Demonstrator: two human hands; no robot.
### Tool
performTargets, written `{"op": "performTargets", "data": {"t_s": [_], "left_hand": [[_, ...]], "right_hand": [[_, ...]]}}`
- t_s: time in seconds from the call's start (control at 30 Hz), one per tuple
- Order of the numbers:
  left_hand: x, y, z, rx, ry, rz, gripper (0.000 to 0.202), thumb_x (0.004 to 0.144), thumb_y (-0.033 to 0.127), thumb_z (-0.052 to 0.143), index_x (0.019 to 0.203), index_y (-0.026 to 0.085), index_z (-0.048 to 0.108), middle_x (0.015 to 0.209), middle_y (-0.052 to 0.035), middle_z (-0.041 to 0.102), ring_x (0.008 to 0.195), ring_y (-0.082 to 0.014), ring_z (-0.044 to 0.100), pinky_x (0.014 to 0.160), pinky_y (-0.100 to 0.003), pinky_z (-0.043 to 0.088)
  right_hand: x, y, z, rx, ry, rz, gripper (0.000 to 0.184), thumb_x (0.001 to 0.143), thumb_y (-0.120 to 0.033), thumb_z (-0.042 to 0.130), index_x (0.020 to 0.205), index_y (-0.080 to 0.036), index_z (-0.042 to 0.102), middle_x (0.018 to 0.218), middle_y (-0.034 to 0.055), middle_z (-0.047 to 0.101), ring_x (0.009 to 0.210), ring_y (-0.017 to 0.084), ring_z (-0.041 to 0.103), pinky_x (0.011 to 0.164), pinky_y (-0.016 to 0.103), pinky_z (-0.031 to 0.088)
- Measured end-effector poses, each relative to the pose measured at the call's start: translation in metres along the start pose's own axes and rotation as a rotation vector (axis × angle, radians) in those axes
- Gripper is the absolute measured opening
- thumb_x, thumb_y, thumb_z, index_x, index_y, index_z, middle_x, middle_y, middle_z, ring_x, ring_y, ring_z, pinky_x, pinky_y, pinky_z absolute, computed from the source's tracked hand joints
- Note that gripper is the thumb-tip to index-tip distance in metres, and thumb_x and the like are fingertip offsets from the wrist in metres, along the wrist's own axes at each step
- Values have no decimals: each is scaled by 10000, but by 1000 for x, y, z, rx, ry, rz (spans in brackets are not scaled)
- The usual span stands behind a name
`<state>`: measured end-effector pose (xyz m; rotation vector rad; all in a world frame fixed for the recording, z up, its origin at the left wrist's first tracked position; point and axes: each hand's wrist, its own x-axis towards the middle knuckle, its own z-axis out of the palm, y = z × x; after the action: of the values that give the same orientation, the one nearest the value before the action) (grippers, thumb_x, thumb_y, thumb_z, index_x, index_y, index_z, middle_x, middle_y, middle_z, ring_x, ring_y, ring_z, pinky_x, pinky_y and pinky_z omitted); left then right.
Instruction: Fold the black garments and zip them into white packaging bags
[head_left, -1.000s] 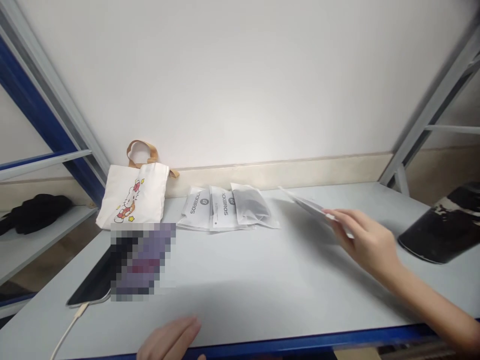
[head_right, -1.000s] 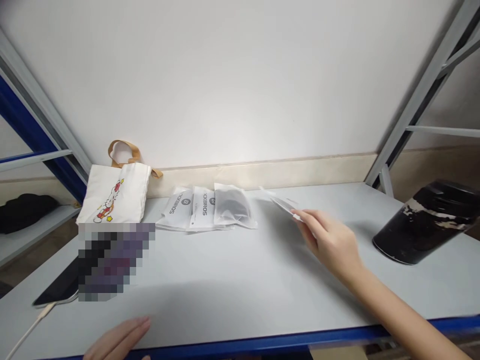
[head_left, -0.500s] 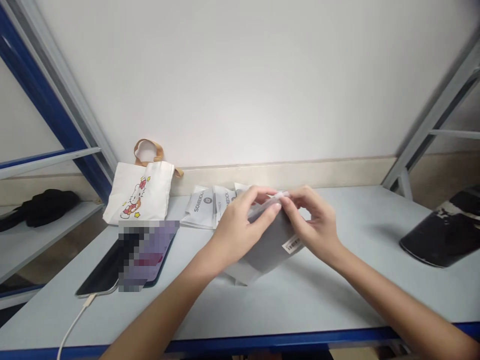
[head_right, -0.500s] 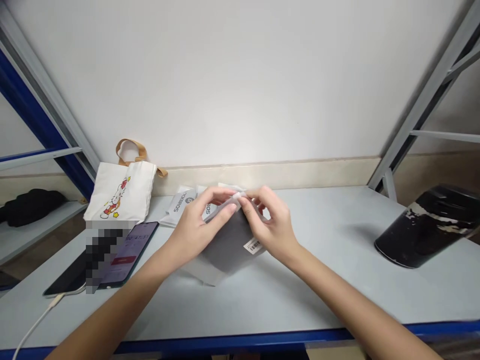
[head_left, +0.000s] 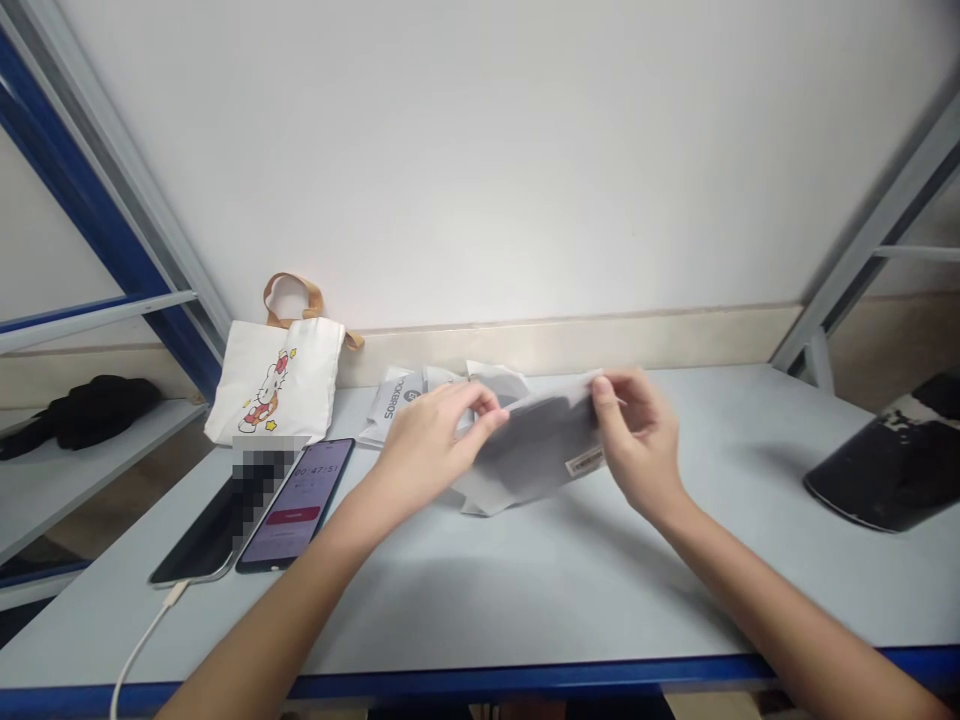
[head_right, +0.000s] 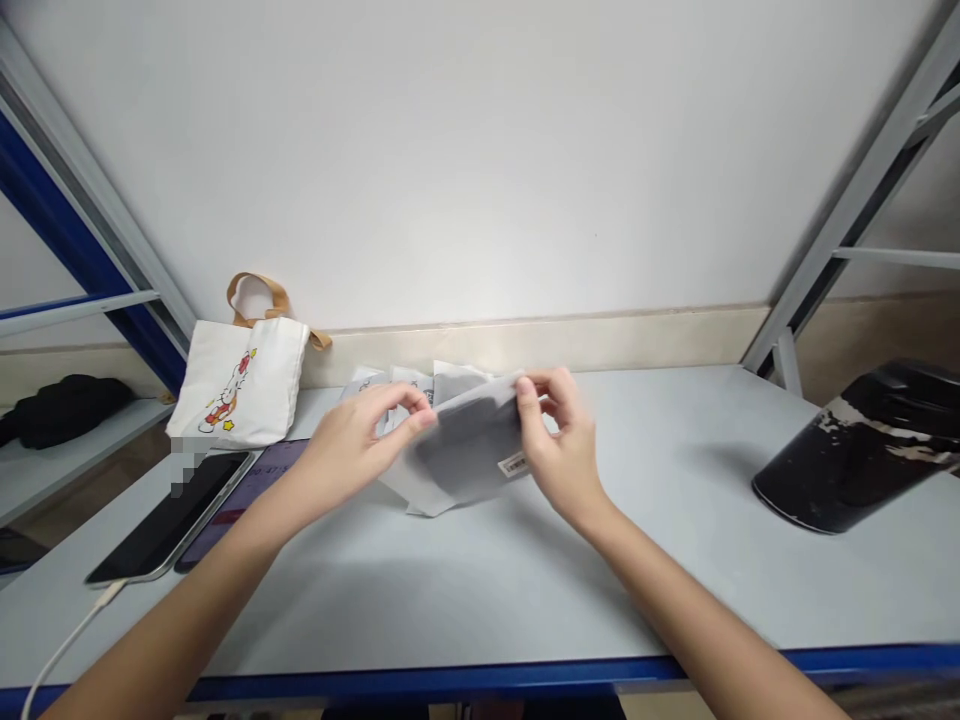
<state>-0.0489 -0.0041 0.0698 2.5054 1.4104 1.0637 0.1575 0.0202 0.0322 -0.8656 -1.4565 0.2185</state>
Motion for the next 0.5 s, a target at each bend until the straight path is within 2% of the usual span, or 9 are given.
{"op": "performTargets", "data": {"t_s": [0.13,0.23,0.3,0.37,0.4,0.43,0.5], "left_hand": [[-23,-27,-12,-41,-3,-145,211,901,372,435,862,226,581,909,8,633,882,-164,566,577,-209,388],[-39,-35,-15,-54,6,-204,198,889,378,455,861,228,581,901,2,637,890,-175,572,552,-211,406],[-45,-28,-14,-58,115,-154,140,878,330,487,874,233,588,900,11,646,893,-166,582,642,-237,448],[-47,-12,-12,-127,257,-55,102,867,248,505,902,237,600,898,19,660,888,-146,599,766,-259,461],[-47,-1,-12,-189,279,-8,117,861,212,506,910,238,608,888,22,667,875,-135,610,801,-258,461],[-46,10,-12,-260,239,23,144,858,187,499,918,243,617,878,26,673,851,-124,621,802,-248,466],[-42,29,-11,-402,4,15,198,872,187,466,962,263,626,881,31,682,801,-110,635,736,-222,487]], "right_hand": [[12,3,-18,19,107,26,145,885,-321,525,805,-208,571,719,-5,552,664,126,535,562,240,426],[5,-5,-31,-6,130,-16,122,876,-311,539,813,-216,582,714,-4,557,648,133,531,531,245,421],[-7,-13,-37,-47,155,-99,90,881,-281,528,841,-226,586,718,-7,555,641,132,525,526,249,420],[-20,-22,-42,-80,180,-191,71,880,-244,521,865,-232,589,726,-5,549,642,134,516,521,255,408],[-25,-26,-44,-91,178,-224,71,875,-224,522,868,-234,591,731,-1,546,648,139,511,520,263,399],[-30,-30,-46,-97,169,-247,75,869,-203,524,868,-234,593,736,3,544,656,146,506,521,272,390],[-36,-36,-49,-97,131,-267,104,855,-159,524,874,-233,595,749,12,548,677,160,502,537,292,383]]}}
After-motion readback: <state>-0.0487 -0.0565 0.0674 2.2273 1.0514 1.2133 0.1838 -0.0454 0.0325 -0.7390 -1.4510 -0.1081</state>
